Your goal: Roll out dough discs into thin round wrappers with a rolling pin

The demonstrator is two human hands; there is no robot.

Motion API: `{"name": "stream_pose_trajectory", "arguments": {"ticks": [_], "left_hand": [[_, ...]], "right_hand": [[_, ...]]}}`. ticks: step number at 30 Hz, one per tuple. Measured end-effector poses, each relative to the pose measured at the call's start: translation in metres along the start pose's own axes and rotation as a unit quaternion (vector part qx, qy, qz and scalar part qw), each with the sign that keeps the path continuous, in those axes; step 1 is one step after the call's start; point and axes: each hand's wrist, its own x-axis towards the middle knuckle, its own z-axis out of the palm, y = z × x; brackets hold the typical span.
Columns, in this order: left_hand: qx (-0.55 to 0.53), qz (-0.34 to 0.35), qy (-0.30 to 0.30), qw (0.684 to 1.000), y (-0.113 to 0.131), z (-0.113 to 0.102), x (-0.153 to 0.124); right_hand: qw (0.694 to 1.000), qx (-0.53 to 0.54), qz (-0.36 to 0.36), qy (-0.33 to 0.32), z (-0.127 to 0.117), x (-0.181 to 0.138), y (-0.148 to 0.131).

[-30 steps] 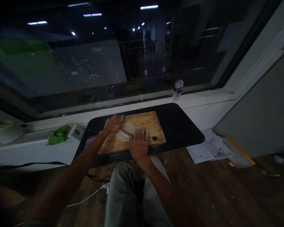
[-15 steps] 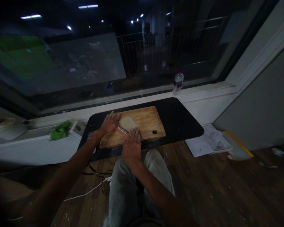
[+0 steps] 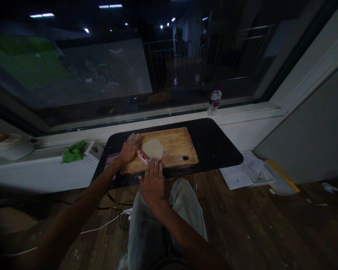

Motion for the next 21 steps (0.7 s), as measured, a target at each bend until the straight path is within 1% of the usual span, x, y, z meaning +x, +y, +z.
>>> {"name": "stream_pose_trajectory", "arguments": {"ticks": [2,4,7,11,14,17,19,21], "left_hand": [[0.006,-0.02,0.001,1.0,0.005,-0.003,-0.005],[0.019,-0.034,-0.004,0.999,0.012,-0.008,-0.007],[0.04,-0.05,-0.016,0.998,0.025,-0.014,-0.005],[0.057,-0.073,-0.021,0.995,0.037,-0.017,0.006],[0.059,-0.096,-0.022,0.993,0.04,-0.016,0.019],[0.052,-0.107,-0.029,0.992,0.039,-0.017,0.028],[0.051,-0.105,-0.046,0.992,0.038,-0.017,0.028],[0.049,-0.105,-0.066,0.991,0.038,-0.016,0.023]], "right_hand": [[1.0,-0.006,-0.005,0.003,-0.002,0.004,0.005],[1.0,-0.019,-0.004,0.009,-0.009,0.014,0.015],[0.999,-0.049,-0.014,0.015,-0.023,0.038,0.039],[0.997,-0.072,-0.016,-0.017,-0.036,0.077,0.073],[0.996,-0.074,-0.026,-0.035,-0.038,0.103,0.094],[0.996,-0.069,-0.016,-0.051,-0.036,0.126,0.112],[0.996,-0.066,-0.023,-0.06,-0.036,0.141,0.121],[0.994,-0.066,-0.052,-0.068,-0.036,0.154,0.13]]}}
